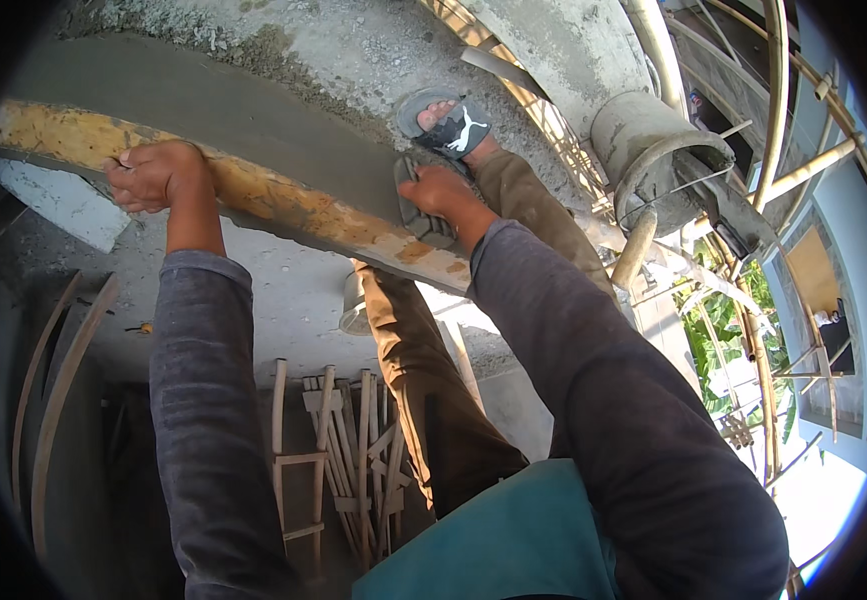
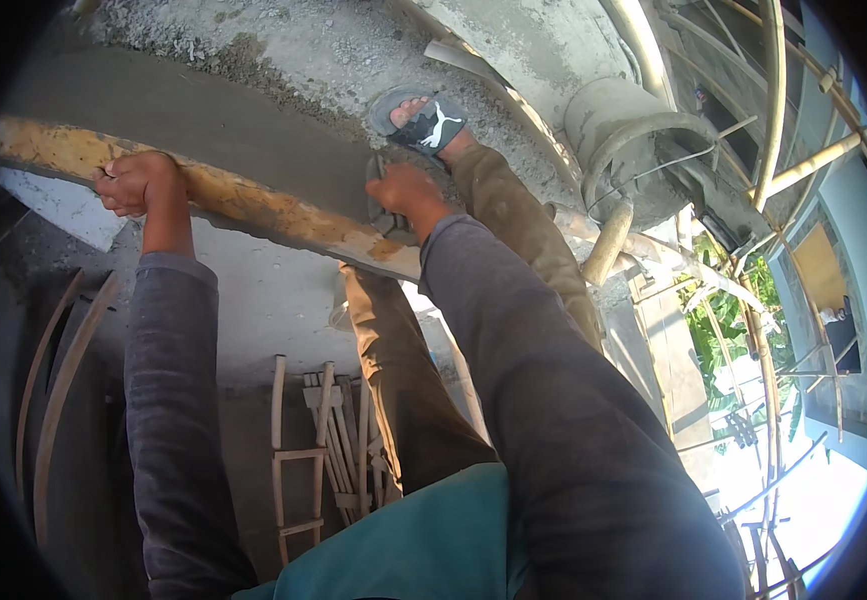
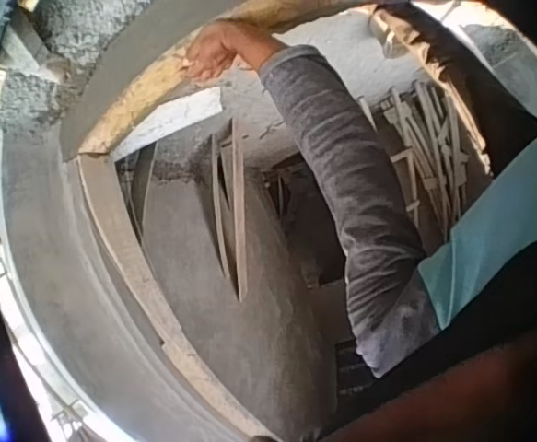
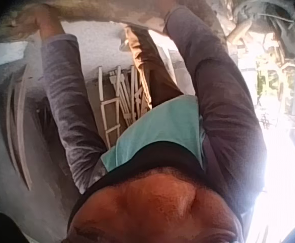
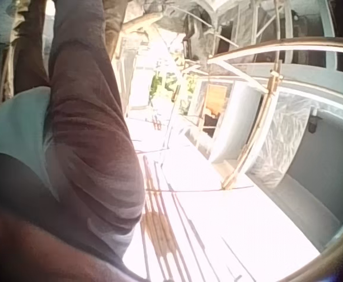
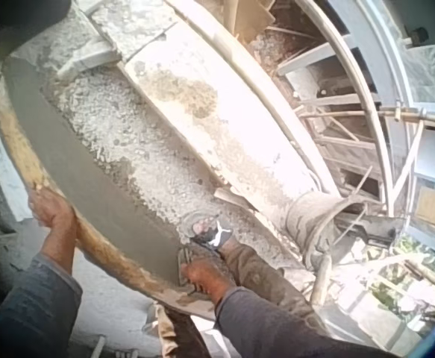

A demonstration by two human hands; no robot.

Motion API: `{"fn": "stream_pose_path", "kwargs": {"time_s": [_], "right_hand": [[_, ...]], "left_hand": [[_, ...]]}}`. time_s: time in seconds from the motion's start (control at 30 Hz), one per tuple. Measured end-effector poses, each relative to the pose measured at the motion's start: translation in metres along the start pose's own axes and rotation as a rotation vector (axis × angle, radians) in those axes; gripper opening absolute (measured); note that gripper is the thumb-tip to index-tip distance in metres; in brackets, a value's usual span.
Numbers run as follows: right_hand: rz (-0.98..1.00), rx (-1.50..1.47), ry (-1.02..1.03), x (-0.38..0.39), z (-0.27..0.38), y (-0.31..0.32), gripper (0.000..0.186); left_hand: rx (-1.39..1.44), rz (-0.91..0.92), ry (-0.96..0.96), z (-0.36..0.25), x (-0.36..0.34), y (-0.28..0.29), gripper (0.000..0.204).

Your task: Smoothing a cement ledge using a hand float while standing on scaffolding.

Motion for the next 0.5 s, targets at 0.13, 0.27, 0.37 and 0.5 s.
{"fn": "stream_pose_path", "kwargs": {"time_s": [0.13,0.27,0.37,0.5], "right_hand": [[0.001,-0.028,-0.143,0.025,-0.027,-0.009,0.067],[-0.187,-0.344,0.198,0.000,0.119,0.035,0.067],[-0.185,-0.427,0.353,-0.040,0.163,0.051,0.067],[-0.002,0.038,0.124,-0.031,0.073,0.016,0.058]], "left_hand": [[-0.004,0.020,-0.019,0.002,-0.001,0.000,0.036],[-0.015,0.046,-0.014,0.002,-0.004,0.004,0.037],[-0.026,0.089,0.025,-0.013,0.006,0.002,0.038],[-0.067,0.131,0.019,-0.002,-0.004,0.004,0.039]]}}
Point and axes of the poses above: each hand's wrist, its own x-axis away from the middle knuckle, its own y-axis out of the back of the hand, z = x × y, the point moved 4 cm from there along -x, towards the middle knuckle, and after that the axes turned 14 degrees about -z, right-handed, at the moved point
